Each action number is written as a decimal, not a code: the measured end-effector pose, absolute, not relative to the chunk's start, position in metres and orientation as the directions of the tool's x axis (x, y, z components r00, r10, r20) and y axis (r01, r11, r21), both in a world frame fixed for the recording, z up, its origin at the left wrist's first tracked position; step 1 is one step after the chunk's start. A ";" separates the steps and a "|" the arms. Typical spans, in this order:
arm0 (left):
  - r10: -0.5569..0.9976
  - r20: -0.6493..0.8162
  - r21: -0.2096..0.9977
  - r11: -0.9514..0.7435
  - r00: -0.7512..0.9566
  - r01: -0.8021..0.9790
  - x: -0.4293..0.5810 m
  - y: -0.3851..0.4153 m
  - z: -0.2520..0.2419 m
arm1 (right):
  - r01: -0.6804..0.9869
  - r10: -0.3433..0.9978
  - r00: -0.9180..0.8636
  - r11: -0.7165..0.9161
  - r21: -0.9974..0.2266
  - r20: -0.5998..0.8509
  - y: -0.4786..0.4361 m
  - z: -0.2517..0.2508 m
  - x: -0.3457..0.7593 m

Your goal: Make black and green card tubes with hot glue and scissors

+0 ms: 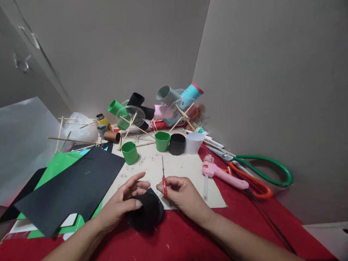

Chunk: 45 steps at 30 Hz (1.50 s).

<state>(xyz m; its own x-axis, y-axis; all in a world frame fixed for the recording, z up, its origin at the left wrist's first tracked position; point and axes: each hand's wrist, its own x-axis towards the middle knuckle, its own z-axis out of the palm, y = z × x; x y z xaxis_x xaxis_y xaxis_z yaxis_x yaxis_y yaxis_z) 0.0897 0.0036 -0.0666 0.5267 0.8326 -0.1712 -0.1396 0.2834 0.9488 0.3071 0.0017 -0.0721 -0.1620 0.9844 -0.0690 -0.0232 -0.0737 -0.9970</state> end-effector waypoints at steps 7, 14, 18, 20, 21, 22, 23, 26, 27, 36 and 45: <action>0.877 -0.238 0.954 0.293 0.418 -0.071 0.091 0.005 -0.061 | -0.002 0.986 -0.153 -0.066 -0.998 -0.065 0.000 -0.069 0.317; 0.953 -0.186 0.930 0.249 0.240 -0.269 0.086 0.009 -0.035 | 0.145 0.978 -0.198 -0.038 -0.989 -0.066 -0.007 -0.070 0.319; 0.969 -0.171 0.918 0.223 0.180 -0.328 0.083 0.010 -0.033 | 0.266 0.953 -0.299 0.030 -0.964 -0.053 -0.009 -0.075 0.316; 0.966 -0.185 0.909 0.237 0.178 -0.342 0.083 0.009 -0.035 | 0.326 0.944 -0.331 0.100 -0.940 -0.014 -0.009 -0.077 0.316; 0.965 -0.192 0.907 0.244 0.178 -0.344 0.083 0.009 -0.035 | 0.356 0.941 -0.340 0.137 -0.924 0.009 -0.010 -0.078 0.316; 0.965 -0.197 0.905 0.248 0.175 -0.346 0.083 0.008 -0.035 | 0.389 0.937 -0.349 0.169 -0.906 0.025 -0.010 -0.079 0.316; 0.964 -0.200 0.904 0.249 0.173 -0.346 0.084 0.007 -0.035 | 0.424 0.935 -0.354 0.191 -0.885 0.032 -0.010 -0.080 0.316; 0.968 -0.200 0.909 0.242 0.154 -0.339 0.085 0.003 -0.034 | 0.501 0.929 -0.369 0.227 -0.835 0.031 -0.011 -0.083 0.315; 0.969 -0.203 0.913 0.240 0.143 -0.330 0.086 0.002 -0.034 | 0.512 0.925 -0.380 0.236 -0.826 0.029 -0.011 -0.083 0.314; 0.978 -0.174 0.916 0.204 0.117 -0.346 0.094 -0.005 -0.036 | 0.517 0.903 -0.429 0.249 -0.819 0.004 -0.014 -0.079 0.312; 0.962 -0.222 0.885 0.267 0.158 -0.381 0.097 -0.008 -0.041 | 0.420 0.903 -0.430 0.212 -0.882 0.012 -0.015 -0.086 0.310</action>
<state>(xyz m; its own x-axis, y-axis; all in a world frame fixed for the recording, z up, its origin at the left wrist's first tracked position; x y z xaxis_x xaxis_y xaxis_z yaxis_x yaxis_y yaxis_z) 0.0974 -0.0080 -0.0412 0.1585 0.9621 -0.2219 -0.3811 0.2669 0.8852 0.3104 -0.0150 -0.0858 -0.4296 0.9029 0.0118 0.4205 0.2116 -0.8823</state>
